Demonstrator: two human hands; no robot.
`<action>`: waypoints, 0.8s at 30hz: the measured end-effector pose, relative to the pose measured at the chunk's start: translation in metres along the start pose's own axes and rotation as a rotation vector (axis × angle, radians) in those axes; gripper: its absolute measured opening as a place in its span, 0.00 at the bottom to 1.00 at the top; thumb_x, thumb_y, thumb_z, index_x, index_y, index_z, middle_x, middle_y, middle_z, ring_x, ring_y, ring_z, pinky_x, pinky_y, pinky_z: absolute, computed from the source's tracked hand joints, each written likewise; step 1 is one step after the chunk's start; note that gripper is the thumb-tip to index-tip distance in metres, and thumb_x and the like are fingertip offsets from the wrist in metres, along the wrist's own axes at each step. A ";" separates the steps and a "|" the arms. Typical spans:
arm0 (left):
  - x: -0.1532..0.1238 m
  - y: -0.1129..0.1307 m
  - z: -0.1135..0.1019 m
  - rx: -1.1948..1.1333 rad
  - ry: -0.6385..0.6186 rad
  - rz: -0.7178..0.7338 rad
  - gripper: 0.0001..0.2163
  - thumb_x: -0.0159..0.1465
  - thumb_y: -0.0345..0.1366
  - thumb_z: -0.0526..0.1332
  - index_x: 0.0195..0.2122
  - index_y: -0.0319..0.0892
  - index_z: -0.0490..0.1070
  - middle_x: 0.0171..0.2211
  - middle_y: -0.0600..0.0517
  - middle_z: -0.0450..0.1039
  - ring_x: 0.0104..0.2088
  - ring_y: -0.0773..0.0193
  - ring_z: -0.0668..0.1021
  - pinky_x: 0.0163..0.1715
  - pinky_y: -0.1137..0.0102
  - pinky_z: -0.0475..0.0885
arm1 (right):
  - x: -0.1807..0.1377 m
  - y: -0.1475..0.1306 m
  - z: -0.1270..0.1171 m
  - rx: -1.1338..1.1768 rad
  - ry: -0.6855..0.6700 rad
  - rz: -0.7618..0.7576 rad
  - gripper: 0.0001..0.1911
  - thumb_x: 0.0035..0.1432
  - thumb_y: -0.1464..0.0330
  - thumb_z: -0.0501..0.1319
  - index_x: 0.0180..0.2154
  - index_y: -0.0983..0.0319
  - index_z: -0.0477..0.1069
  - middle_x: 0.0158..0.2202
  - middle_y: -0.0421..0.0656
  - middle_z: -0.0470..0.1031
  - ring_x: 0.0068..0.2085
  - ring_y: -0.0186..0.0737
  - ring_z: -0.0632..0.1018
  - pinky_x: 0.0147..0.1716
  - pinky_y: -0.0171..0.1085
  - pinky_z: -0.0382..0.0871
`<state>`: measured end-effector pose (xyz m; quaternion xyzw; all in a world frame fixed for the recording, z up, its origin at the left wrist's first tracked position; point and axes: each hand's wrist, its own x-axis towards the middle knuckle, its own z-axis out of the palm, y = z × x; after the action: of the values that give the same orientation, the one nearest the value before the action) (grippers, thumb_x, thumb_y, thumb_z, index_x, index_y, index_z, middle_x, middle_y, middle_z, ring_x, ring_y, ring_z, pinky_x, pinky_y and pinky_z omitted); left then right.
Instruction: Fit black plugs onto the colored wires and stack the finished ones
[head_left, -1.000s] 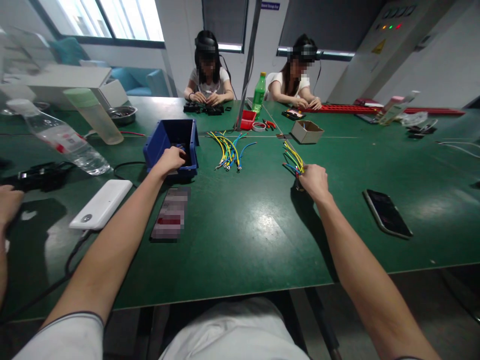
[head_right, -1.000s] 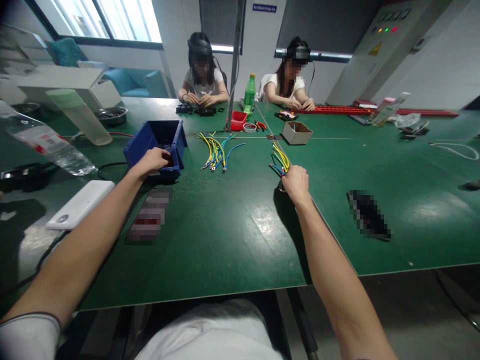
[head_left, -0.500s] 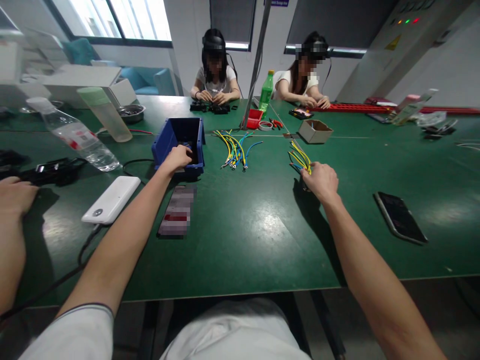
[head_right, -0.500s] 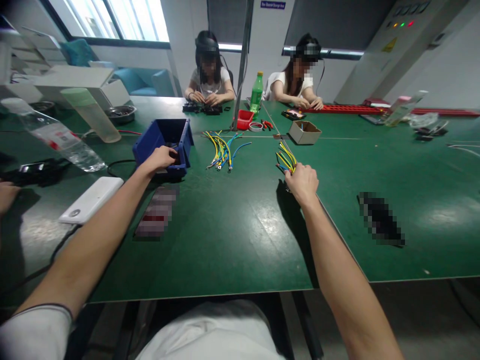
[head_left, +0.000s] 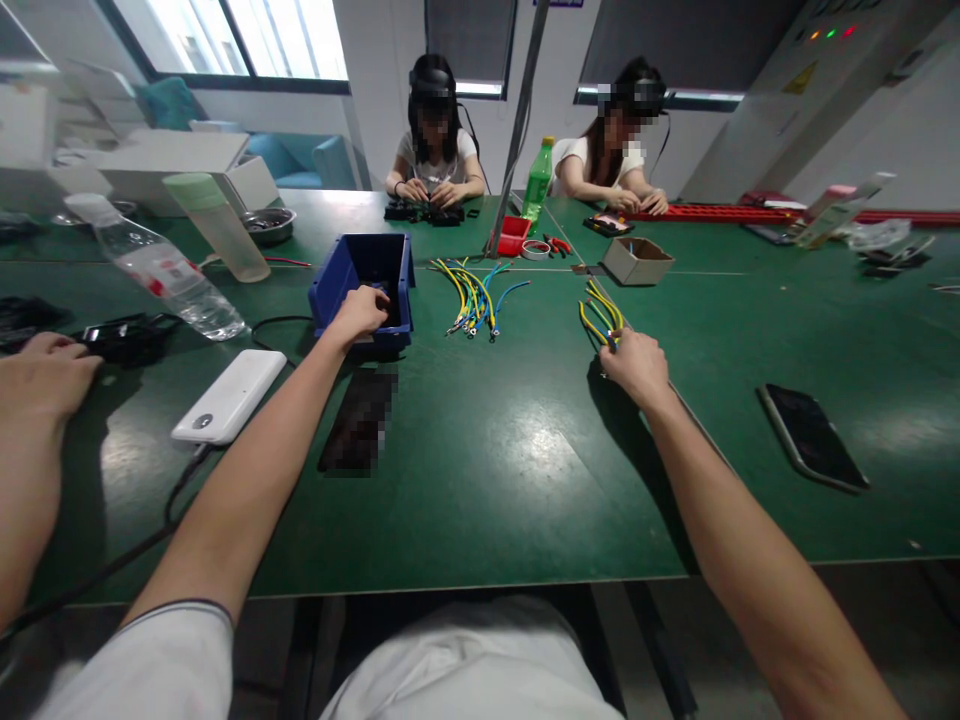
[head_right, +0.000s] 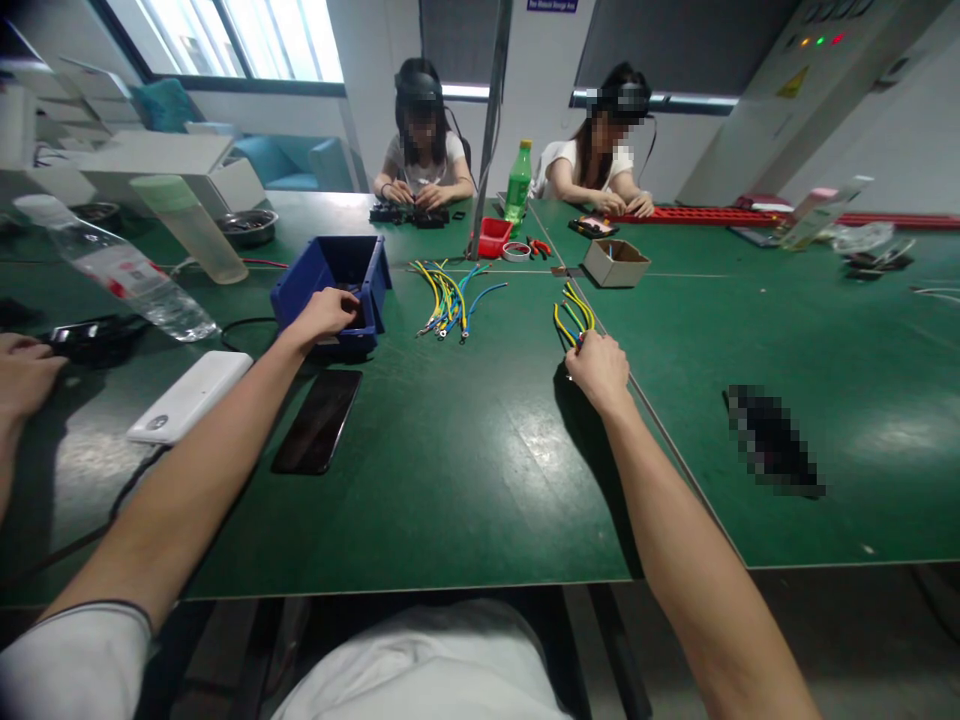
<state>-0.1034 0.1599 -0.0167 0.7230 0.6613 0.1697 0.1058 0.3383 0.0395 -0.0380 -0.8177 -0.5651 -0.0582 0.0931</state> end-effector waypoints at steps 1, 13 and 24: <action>0.000 0.000 0.000 0.004 0.006 0.001 0.19 0.53 0.27 0.61 0.47 0.38 0.77 0.45 0.43 0.78 0.46 0.55 0.79 0.48 0.70 0.71 | -0.001 -0.002 -0.001 0.004 0.012 0.000 0.22 0.59 0.62 0.55 0.51 0.68 0.71 0.42 0.60 0.75 0.44 0.55 0.76 0.40 0.45 0.68; 0.006 -0.006 0.006 0.004 0.076 -0.002 0.17 0.52 0.27 0.61 0.43 0.41 0.79 0.41 0.46 0.79 0.45 0.53 0.79 0.46 0.67 0.73 | -0.028 -0.056 0.013 0.200 0.153 -0.439 0.18 0.61 0.63 0.54 0.48 0.64 0.73 0.46 0.54 0.74 0.50 0.52 0.71 0.52 0.45 0.62; 0.008 -0.009 0.010 -0.032 0.103 0.029 0.19 0.50 0.26 0.61 0.44 0.40 0.77 0.43 0.45 0.78 0.45 0.54 0.79 0.47 0.68 0.72 | -0.036 -0.083 0.019 0.099 0.108 -0.542 0.15 0.65 0.64 0.49 0.42 0.61 0.73 0.41 0.51 0.77 0.44 0.48 0.73 0.40 0.39 0.63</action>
<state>-0.1075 0.1695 -0.0290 0.7209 0.6526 0.2188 0.0809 0.2476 0.0387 -0.0563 -0.6267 -0.7597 -0.0967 0.1438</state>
